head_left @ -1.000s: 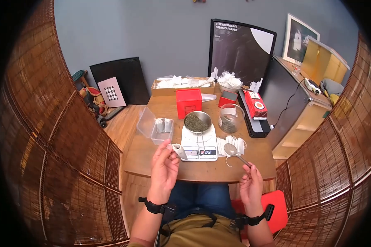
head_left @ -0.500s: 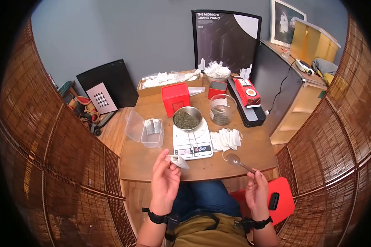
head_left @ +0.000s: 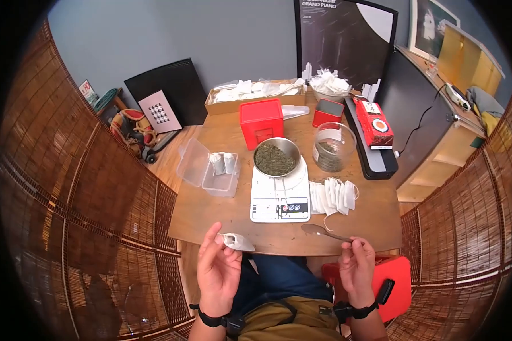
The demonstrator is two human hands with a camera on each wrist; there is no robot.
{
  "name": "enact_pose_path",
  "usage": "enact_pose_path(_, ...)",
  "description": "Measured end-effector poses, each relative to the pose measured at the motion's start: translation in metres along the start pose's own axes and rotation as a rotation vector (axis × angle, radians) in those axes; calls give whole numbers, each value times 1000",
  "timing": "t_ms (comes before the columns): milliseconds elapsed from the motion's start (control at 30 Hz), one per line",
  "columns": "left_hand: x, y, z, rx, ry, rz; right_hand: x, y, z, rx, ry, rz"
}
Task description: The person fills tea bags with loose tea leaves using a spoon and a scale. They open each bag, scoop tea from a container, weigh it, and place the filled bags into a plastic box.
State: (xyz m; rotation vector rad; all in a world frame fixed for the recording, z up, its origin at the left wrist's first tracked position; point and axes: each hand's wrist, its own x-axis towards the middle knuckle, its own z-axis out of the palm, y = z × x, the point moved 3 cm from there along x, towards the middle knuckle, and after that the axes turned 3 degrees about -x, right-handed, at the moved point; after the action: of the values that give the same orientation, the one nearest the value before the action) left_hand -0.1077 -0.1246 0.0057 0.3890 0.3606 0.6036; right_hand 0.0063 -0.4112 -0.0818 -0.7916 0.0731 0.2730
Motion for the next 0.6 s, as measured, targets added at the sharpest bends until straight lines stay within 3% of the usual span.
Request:
enact_pose_path(333, -28, 31, -4, -54, 27, 144, 31, -15, 28, -6, -50, 13)
enact_pose_path(600, -37, 40, -5, -53, -10, 112, 21, -36, 36, 10, -60, -108)
